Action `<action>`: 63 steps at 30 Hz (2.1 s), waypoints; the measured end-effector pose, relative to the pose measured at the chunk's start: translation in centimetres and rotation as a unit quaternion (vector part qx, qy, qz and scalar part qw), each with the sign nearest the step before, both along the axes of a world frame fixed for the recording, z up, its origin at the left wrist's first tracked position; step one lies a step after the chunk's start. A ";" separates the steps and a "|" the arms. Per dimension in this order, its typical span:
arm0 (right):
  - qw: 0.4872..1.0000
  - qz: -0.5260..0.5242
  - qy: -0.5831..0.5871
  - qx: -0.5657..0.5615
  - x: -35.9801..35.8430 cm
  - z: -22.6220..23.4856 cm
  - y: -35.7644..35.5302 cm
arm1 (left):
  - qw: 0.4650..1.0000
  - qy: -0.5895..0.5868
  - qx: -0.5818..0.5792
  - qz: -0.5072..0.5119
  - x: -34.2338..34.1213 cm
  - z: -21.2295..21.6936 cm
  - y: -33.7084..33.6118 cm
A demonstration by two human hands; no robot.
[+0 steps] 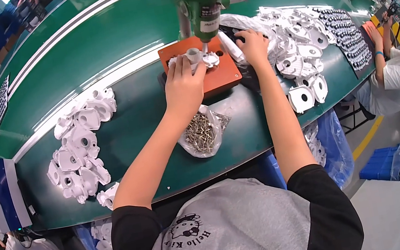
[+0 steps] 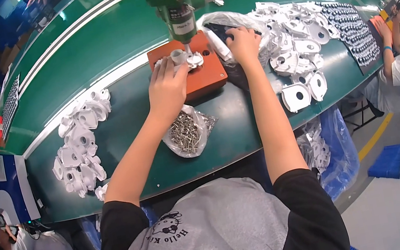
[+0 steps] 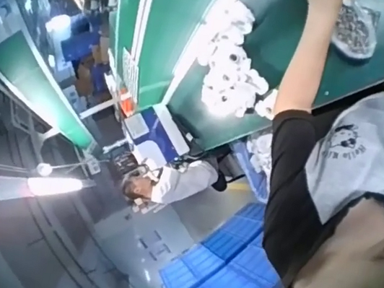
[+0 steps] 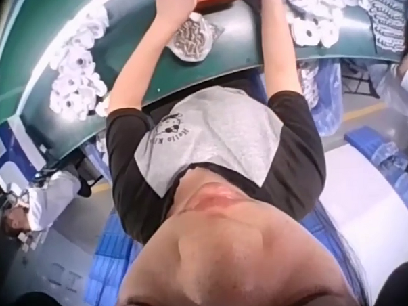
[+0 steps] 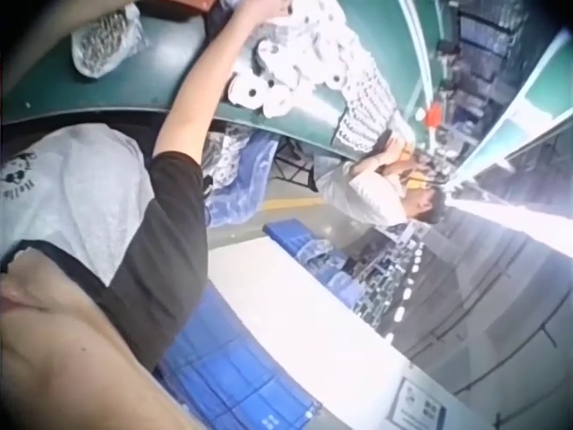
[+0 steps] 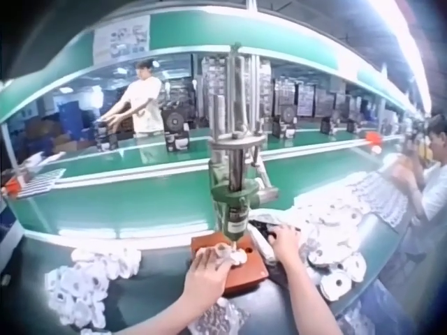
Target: Assembling plastic components using a manual hand press machine on a factory line.
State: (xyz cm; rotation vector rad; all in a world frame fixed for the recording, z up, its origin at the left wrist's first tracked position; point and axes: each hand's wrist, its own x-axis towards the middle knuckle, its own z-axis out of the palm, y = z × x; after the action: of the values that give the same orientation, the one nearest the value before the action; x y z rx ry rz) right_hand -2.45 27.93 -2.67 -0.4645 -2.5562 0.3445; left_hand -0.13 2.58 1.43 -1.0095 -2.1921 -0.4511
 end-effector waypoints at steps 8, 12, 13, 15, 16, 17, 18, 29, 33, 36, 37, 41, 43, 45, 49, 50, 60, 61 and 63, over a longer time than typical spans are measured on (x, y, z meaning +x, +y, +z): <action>0.997 -0.040 0.067 0.008 0.0 -0.9 -0.1 | 0.996 -0.072 0.040 -0.020 0.1 -1.0 -0.2; 0.999 -0.033 0.001 -0.001 0.6 0.3 -0.5 | 0.997 -0.071 0.032 -0.027 -0.1 -0.9 -0.3; 1.000 -0.022 -0.018 -0.013 0.7 0.5 -0.6 | 0.998 -0.058 0.026 -0.027 0.0 -0.9 -0.3; 0.999 -0.021 -0.021 -0.025 0.8 0.5 -0.4 | 0.998 -0.046 0.019 -0.023 0.6 -0.4 -0.1; 0.999 -0.027 -0.034 -0.023 0.9 0.5 -0.4 | 0.999 -0.034 0.013 -0.018 0.8 -0.3 -0.1; 0.998 -0.033 -0.047 -0.020 0.9 0.6 -0.5 | 0.999 -0.034 0.013 -0.017 0.7 -0.5 -0.2; 0.998 -0.032 -0.047 -0.020 0.8 0.6 -0.5 | 0.999 -0.037 0.018 -0.023 0.6 -0.8 -0.2; 0.997 -0.052 -0.057 -0.015 0.4 0.2 -0.3 | 0.999 -0.032 0.016 -0.034 0.7 -1.0 -0.6; 0.998 -0.051 -0.038 -0.009 0.5 -0.2 -0.1 | 0.999 -0.035 0.019 -0.035 0.8 -1.0 -0.6; 0.999 -0.047 -0.024 -0.010 0.4 -0.4 0.1 | 0.999 -0.033 0.018 -0.034 0.7 -1.3 -0.6; 0.999 -0.047 -0.024 -0.010 0.4 -0.5 0.1 | 0.999 -0.030 0.020 -0.037 0.6 -1.3 -0.5; 0.999 -0.046 0.020 -0.007 0.2 -0.7 0.1 | 0.999 -0.032 0.017 -0.030 0.8 -1.0 -0.5; 0.998 -0.043 0.038 -0.018 0.3 -0.4 -0.2 | 0.999 -0.037 0.020 -0.033 0.8 -0.9 -0.5; 0.996 -0.031 0.065 -0.056 0.6 0.2 -0.7 | 0.999 -0.036 0.021 -0.030 0.8 -1.0 -0.5; 0.991 -0.021 0.096 -0.089 0.4 -0.8 0.4 | 0.999 -0.031 0.025 -0.034 0.8 -1.0 -0.4; 0.990 -0.008 0.105 -0.092 0.4 -0.8 0.4 | 0.999 -0.031 0.025 -0.034 0.8 -1.0 -0.4; 0.996 0.032 -0.050 -0.065 1.0 1.1 -0.6 | 0.999 -0.037 0.020 -0.028 0.8 -1.0 -0.5; 0.996 0.032 -0.050 -0.065 1.0 1.1 -0.7 | 0.999 -0.035 0.020 -0.028 0.8 -1.0 -0.5; 0.997 0.032 -0.044 -0.062 1.1 1.2 -0.8 | 0.999 -0.037 0.020 -0.028 0.8 -1.1 -0.5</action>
State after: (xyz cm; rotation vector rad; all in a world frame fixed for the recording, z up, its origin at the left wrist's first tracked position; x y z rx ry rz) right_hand -1.32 27.10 -1.47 -0.4527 -2.6502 0.5197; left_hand 0.66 2.12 0.33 -1.0498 -2.2162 -0.5631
